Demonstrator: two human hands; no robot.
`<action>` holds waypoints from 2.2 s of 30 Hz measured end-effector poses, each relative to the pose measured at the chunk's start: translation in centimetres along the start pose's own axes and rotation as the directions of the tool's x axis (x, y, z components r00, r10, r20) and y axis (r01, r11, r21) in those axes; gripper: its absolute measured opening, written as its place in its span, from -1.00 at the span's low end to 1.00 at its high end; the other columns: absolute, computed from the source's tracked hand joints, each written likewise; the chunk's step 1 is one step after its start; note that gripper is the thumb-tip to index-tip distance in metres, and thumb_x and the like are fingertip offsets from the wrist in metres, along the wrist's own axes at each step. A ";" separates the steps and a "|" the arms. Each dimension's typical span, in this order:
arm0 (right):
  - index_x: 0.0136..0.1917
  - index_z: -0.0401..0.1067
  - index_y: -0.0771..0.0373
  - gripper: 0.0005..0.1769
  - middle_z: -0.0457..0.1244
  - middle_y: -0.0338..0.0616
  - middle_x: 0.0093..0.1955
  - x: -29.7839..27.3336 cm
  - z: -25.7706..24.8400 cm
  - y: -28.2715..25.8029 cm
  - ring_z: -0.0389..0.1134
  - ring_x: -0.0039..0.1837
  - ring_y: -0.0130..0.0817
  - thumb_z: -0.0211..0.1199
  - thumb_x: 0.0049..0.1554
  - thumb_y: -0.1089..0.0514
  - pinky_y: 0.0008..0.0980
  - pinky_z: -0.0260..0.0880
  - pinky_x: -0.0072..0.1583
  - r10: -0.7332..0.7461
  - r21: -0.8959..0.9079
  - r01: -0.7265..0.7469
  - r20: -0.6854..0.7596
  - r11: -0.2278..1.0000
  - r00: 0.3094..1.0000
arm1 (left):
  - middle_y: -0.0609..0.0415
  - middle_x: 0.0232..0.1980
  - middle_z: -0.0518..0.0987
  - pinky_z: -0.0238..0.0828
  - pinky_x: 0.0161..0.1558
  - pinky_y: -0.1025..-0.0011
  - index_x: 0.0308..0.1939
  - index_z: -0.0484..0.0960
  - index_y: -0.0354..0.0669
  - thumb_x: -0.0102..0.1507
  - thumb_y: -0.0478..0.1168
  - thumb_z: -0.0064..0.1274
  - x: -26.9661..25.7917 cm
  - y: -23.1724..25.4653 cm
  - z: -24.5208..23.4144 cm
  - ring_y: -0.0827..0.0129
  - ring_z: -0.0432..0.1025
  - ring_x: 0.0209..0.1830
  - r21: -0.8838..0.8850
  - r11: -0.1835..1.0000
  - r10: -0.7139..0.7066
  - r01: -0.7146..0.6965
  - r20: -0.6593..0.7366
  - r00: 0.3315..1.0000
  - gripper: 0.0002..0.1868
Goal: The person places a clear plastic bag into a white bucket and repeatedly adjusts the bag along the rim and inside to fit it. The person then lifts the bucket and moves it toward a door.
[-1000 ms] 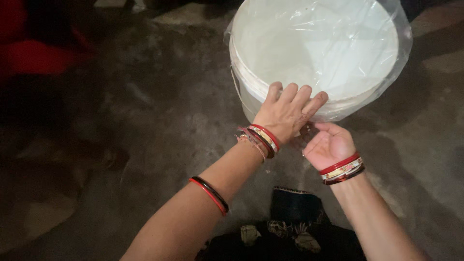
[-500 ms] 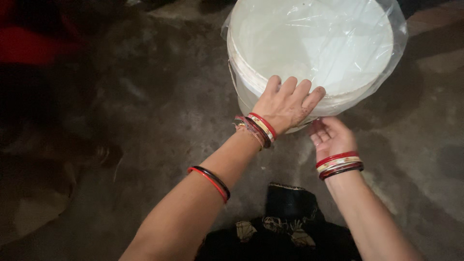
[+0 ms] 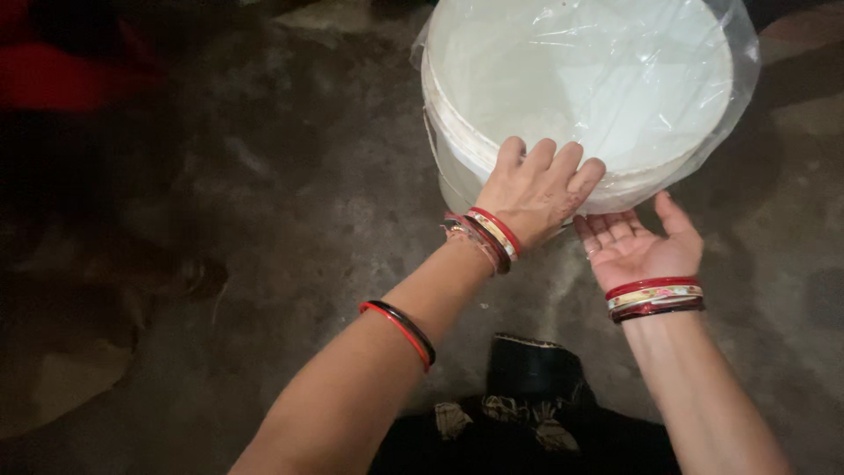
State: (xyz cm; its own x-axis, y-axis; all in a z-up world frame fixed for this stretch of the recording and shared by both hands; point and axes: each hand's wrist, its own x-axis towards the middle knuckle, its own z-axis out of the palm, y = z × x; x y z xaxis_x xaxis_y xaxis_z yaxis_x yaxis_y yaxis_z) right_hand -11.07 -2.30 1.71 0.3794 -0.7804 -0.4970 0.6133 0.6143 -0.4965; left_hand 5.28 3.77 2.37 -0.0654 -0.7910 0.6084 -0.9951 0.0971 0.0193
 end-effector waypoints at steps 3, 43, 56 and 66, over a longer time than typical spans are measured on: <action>0.46 0.19 0.35 -0.27 0.23 -0.05 0.45 -0.2 0.3 0.2 0.19 0.51 -0.16 0.03 0.18 -0.16 0.02 0.03 0.55 0.060 -0.032 -0.058 0.045 0.998 0.997 | 0.20 -0.15 0.44 0.20 -0.11 0.16 -0.03 0.44 0.10 0.14 -0.07 0.06 0.1 0.1 0.0 0.32 0.39 -0.17 -0.009 1.000 -0.022 0.022 0.025 0.999 -0.67; 0.11 0.36 0.21 -0.72 0.30 -0.17 0.15 -0.9 -1.0 2.9 0.28 0.26 -0.21 0.04 0.18 0.08 -0.07 0.22 0.37 0.091 -0.193 -0.083 0.033 0.978 0.995 | 0.18 -0.07 0.41 0.20 -0.05 0.22 0.09 0.41 0.03 0.13 -0.05 0.10 1.2 1.2 -3.3 0.32 0.35 -0.01 0.059 0.998 -0.035 0.021 0.257 0.966 -0.54; 0.19 0.40 0.20 -0.60 0.29 -0.13 0.27 -0.5 -0.5 2.8 0.27 0.34 -0.14 0.04 0.11 0.08 0.11 0.15 0.41 0.180 -0.194 -0.158 0.104 0.968 0.978 | 0.21 0.04 0.37 0.21 0.04 0.21 0.19 0.33 0.09 0.05 0.03 0.18 1.0 1.8 -3.1 0.36 0.32 0.06 0.137 0.990 -0.074 0.038 0.267 0.961 -0.34; 0.33 0.28 0.25 -0.55 0.31 -0.11 0.21 3.1 -3.7 1.4 0.28 0.28 -0.16 -0.01 0.19 0.14 -0.02 0.27 0.34 -0.165 -0.613 0.108 -0.037 0.783 0.986 | 0.20 -0.07 0.42 0.22 0.00 0.25 0.07 0.44 0.05 0.23 -0.14 -0.06 0.3 1.2 -1.8 0.37 0.36 -0.01 0.014 1.000 -0.029 0.027 0.142 0.990 -0.68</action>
State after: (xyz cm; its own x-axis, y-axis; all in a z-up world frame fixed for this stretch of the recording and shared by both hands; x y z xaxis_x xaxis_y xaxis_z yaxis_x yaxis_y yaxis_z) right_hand -11.63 -3.41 -3.12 0.2473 -0.8662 -0.4343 0.0964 0.4679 -0.8785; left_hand 4.21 4.71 4.03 -0.0464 -0.8710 0.4891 -0.9975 0.0669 0.0246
